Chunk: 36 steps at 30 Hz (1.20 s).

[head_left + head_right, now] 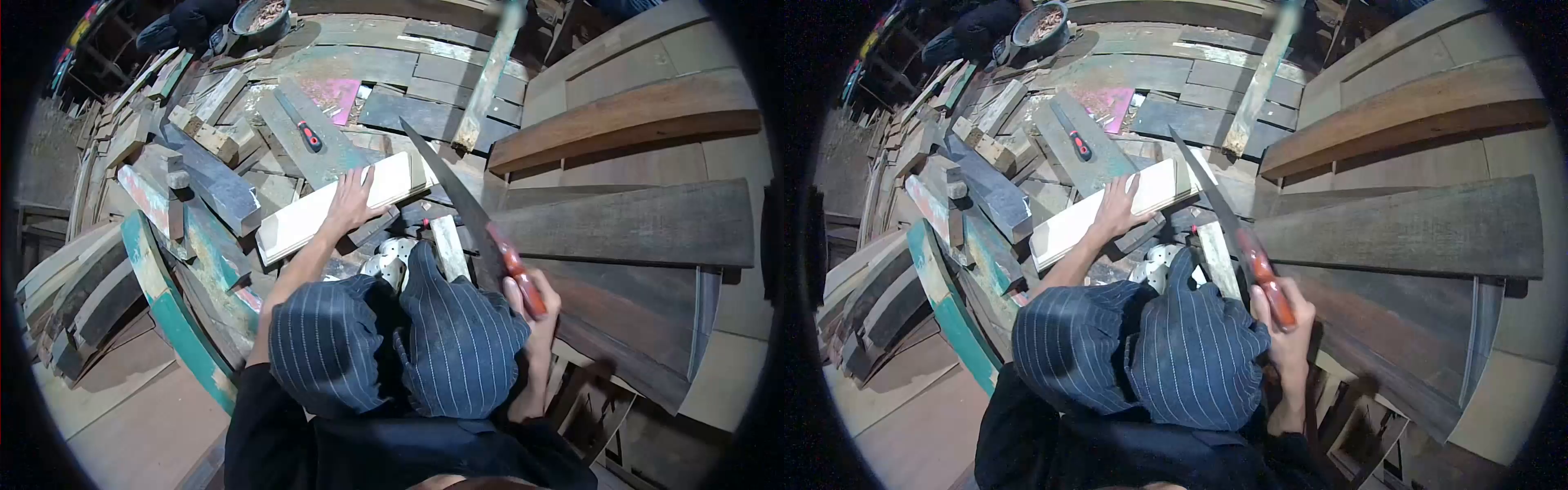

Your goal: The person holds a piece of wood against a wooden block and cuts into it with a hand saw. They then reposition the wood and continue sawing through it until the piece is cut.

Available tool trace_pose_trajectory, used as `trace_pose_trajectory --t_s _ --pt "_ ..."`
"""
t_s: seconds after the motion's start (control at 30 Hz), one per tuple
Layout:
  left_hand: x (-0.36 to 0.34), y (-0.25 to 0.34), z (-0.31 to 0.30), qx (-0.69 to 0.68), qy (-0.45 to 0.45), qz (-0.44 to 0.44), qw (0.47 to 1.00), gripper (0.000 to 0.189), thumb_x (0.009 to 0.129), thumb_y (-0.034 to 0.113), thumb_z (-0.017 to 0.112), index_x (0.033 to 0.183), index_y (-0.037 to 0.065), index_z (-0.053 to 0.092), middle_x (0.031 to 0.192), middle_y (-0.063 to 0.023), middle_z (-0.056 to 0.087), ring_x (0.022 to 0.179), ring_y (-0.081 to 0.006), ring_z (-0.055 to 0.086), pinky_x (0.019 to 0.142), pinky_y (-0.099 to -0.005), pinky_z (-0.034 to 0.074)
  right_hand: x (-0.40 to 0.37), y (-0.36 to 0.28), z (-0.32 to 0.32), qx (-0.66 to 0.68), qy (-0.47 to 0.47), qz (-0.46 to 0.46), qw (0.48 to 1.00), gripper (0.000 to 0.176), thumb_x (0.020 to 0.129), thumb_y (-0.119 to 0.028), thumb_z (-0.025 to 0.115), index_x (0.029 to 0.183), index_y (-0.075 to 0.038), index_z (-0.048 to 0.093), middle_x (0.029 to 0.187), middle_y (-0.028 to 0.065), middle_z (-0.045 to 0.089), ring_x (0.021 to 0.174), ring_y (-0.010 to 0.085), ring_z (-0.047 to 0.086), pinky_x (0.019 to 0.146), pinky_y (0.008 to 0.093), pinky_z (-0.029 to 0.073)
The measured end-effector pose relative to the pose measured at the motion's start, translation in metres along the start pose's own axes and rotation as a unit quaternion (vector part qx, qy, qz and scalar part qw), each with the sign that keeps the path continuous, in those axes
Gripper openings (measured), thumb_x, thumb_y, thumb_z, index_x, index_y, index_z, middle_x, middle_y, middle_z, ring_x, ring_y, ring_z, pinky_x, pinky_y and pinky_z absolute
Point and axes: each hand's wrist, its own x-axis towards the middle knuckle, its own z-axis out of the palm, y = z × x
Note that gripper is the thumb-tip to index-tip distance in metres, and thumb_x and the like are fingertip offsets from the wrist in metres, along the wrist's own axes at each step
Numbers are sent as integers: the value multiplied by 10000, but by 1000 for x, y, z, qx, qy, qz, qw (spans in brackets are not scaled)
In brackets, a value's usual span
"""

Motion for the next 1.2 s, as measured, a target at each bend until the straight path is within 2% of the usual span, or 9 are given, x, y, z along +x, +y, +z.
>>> trace_pose_trajectory --t_s 0.17,0.27,0.3,0.33,0.37,0.43,0.57,0.6,1.2 --pt "-8 -9 9 5 42 60 997 1038 770 537 781 1504 -59 352 1385 -287 459 1268 -442 444 1117 -540 334 28 17 33 75 -28 59 995 162 940 -124 716 959 22 648 680 48 573 650 84 529 594 282 438" --pt "-4 0 -7 -21 -24 18 999 1057 748 506 806 1511 -64 347 1451 -299 424 1332 -467 409 1163 -537 300 62 66 61 66 19 -96 993 172 945 -120 712 937 32 632 687 19 563 653 85 537 587 278 438" --pt "-9 -12 13 -4 52 70 996 1047 750 519 804 1495 -73 366 1423 -289 437 1290 -459 433 1141 -538 320 69 80 70 89 22 -120 989 170 947 -122 713 933 27 634 698 12 566 657 87 544 590 277 442" --pt "-6 -3 1 -14 27 33 999 1025 764 528 795 1483 -75 382 1396 -274 450 1263 -447 444 1123 -535 332 67 59 70 131 -8 39 991 176 948 -137 720 929 18 639 719 9 570 697 90 554 625 281 456" --pt "-10 -1 -1 -28 27 16 999 1015 762 536 792 1474 -72 399 1380 -266 460 1246 -438 448 1107 -528 345 64 67 79 236 -13 91 967 178 949 -156 726 933 4 649 712 -1 565 661 81 523 606 276 439" --pt "-9 0 -1 -3 32 10 999 1009 742 542 801 1456 -67 428 1343 -242 486 1206 -402 468 1067 -515 371 75 106 96 161 -1 -50 986 124 977 -134 699 967 -41 617 672 -32 566 541 29 485 480 223 355" --pt "-10 0 1 -3 56 14 998 1033 744 584 788 1469 -55 424 1319 -226 500 1214 -391 470 1080 -512 364 65 102 97 128 -21 -52 990 159 967 -152 722 984 -41 610 686 -29 561 548 28 480 484 227 356" --pt "-11 0 3 3 61 17 998 1040 744 597 783 1472 -53 422 1316 -224 501 1215 -390 470 1083 -512 362 62 107 95 118 -31 4 992 233 930 -190 749 1004 6 646 737 52 569 702 91 508 650 283 449" --pt "-11 -3 7 -9 44 -8 999 1097 746 702 732 1506 -20 407 1334 -227 495 1259 -387 454 1134 -531 325 60 93 91 71 -23 -7 997 247 913 -190 750 1028 6 654 753 61 600 706 99 533 660 288 461"
